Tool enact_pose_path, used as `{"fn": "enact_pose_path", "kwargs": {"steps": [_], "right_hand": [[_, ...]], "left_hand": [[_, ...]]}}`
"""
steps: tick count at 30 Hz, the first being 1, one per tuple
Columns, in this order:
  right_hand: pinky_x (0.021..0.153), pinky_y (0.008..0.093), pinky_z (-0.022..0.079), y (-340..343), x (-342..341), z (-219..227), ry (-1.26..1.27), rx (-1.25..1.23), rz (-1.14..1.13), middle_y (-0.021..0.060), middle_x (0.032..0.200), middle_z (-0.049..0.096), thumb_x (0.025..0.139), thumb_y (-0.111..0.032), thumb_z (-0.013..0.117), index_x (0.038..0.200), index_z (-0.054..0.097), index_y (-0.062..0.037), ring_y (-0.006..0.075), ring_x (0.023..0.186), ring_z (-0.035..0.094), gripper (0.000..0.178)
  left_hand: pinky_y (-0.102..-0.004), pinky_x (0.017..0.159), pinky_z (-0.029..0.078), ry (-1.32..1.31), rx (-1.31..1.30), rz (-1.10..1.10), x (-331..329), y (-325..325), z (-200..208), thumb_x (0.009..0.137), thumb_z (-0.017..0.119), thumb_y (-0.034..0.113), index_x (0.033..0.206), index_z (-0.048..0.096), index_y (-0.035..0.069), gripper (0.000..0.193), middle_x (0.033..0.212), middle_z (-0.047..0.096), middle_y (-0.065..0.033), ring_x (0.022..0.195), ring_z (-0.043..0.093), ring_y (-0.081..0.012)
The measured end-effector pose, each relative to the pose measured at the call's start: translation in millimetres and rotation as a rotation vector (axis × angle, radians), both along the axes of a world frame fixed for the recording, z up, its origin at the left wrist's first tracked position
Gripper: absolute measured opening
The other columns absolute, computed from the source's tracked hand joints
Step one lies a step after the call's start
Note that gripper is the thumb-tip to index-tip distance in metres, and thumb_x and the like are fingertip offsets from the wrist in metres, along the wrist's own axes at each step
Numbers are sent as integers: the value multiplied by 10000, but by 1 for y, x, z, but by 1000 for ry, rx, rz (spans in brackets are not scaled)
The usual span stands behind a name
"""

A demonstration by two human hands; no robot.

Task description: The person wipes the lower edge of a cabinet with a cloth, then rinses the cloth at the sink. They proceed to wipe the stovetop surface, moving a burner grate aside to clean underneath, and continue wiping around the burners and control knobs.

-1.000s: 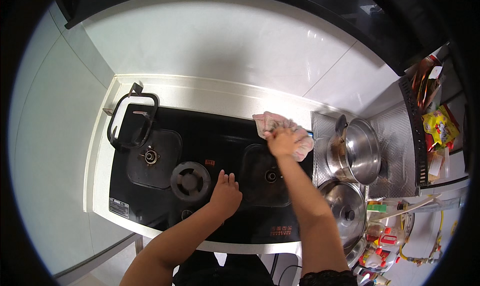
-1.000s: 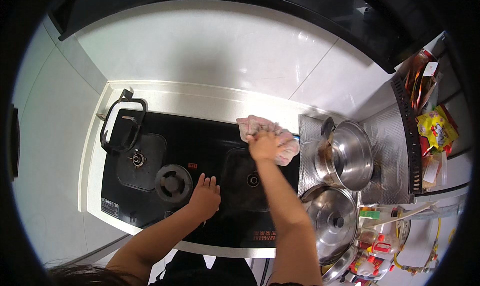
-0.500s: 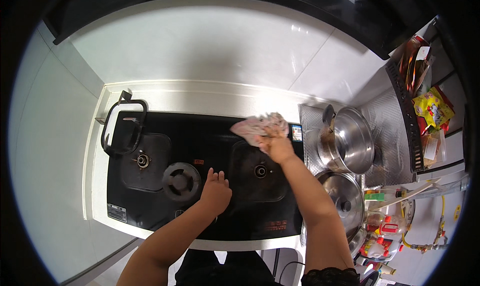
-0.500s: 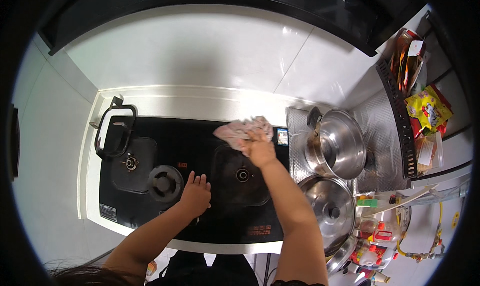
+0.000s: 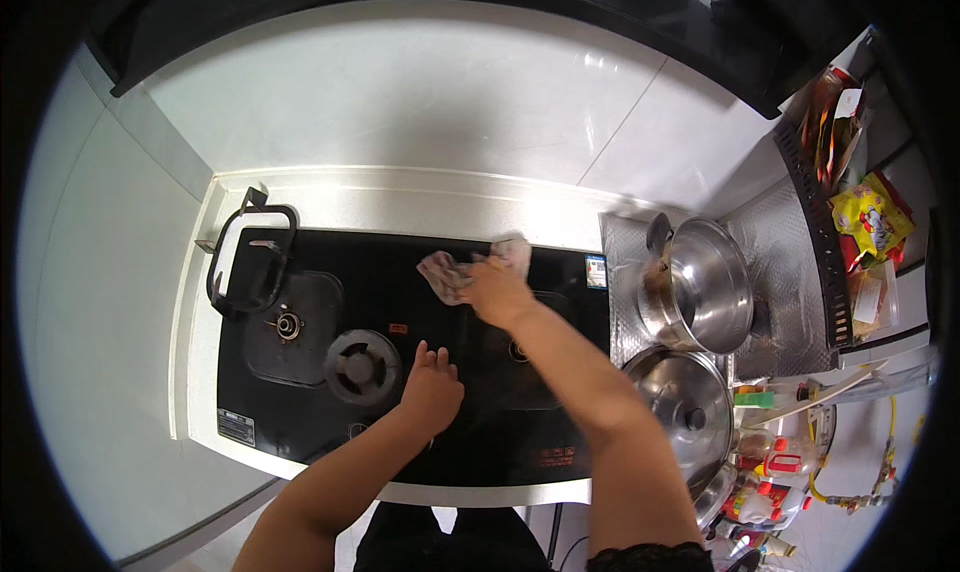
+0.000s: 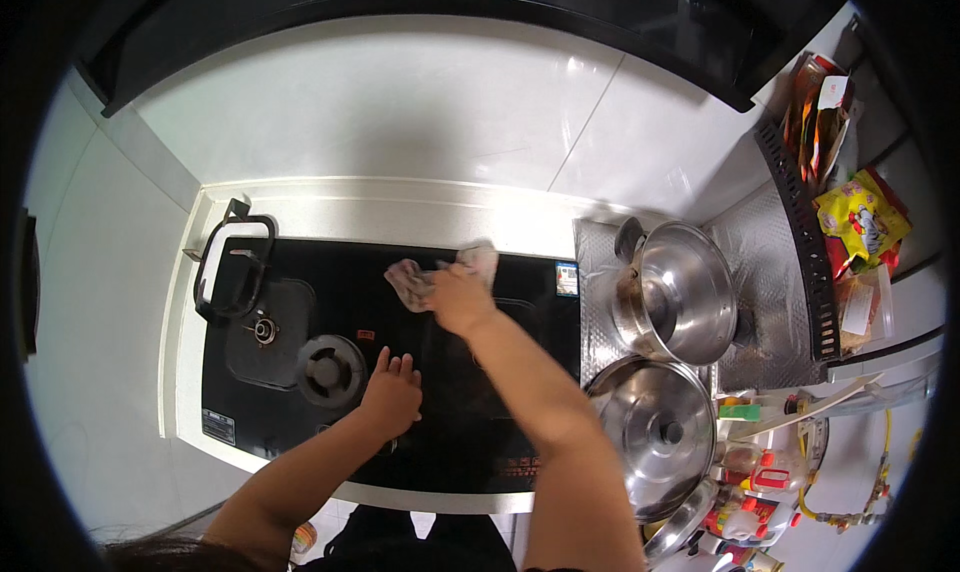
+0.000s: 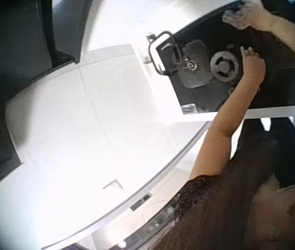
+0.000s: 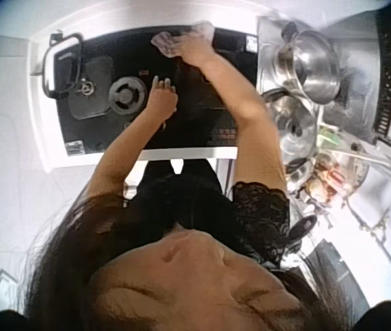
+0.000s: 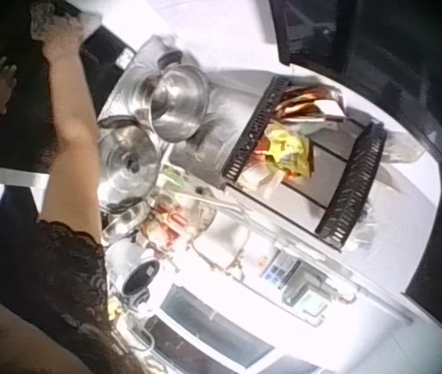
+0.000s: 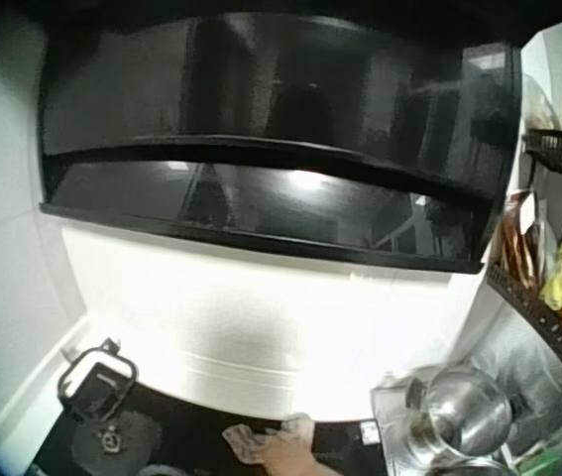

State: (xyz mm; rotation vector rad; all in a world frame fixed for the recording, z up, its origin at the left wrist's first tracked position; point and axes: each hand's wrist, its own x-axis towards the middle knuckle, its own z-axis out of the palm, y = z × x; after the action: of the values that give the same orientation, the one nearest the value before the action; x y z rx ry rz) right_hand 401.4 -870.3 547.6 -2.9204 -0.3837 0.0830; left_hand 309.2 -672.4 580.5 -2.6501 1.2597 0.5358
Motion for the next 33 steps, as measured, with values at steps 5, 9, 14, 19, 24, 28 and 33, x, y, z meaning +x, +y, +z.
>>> {"fn": "enact_pose_path", "kwargs": {"steps": [5,9,14,19,24,28,33], "right_hand": [[977,421,387,-107,-37,14,13,46,-25,89,1134,618,787,-253,687,911,777,-187,293,1082,539,167],[988,418,380,-83,-10,-17,-75,231,-14,63,1002,646,706,-141,724,763,773,-212,274,1043,559,103],[978,467,401,-27,21,-1,41,134,-122,62,1022,626,726,-244,771,782,743,-180,273,1080,542,90],[981,493,376,-88,11,23,221,7,-345,76,1109,645,688,-330,806,859,739,-201,282,1130,569,225],[1104,538,259,-21,36,13,219,-97,-299,18,1207,624,753,-347,749,965,743,-246,261,1200,550,235],[1102,494,281,-2,46,23,320,-289,-258,22,1240,613,743,-435,760,1171,667,-203,239,1243,520,495],[1035,466,393,-56,31,51,304,-318,-470,63,1286,580,559,-610,814,1233,626,-154,245,1298,467,836]], "left_hand": [[-557,1163,130,38,78,-25,2,3,5,804,698,427,1325,519,-27,714,1425,414,-270,1328,393,-386],[-558,1164,126,37,53,-24,-1,-2,-2,826,680,400,1335,514,-26,684,1438,397,-276,1335,385,-396],[-563,1163,124,73,127,-24,4,-6,8,825,674,371,1339,511,-27,670,1445,389,-280,1332,385,-409],[-560,1163,123,54,60,4,-1,4,-3,825,667,359,1316,534,-29,640,1440,399,-276,1323,401,-401],[-556,1164,121,39,57,4,-1,-4,0,828,669,352,1309,543,-25,624,1433,411,-267,1318,407,-395],[-554,1164,120,57,83,9,0,-6,8,837,663,337,1309,546,-19,603,1422,423,-261,1310,413,-391],[-561,1163,131,6,-26,26,-3,3,-1,903,544,206,1253,606,-1,412,1429,430,-264,1308,426,-400]]}}
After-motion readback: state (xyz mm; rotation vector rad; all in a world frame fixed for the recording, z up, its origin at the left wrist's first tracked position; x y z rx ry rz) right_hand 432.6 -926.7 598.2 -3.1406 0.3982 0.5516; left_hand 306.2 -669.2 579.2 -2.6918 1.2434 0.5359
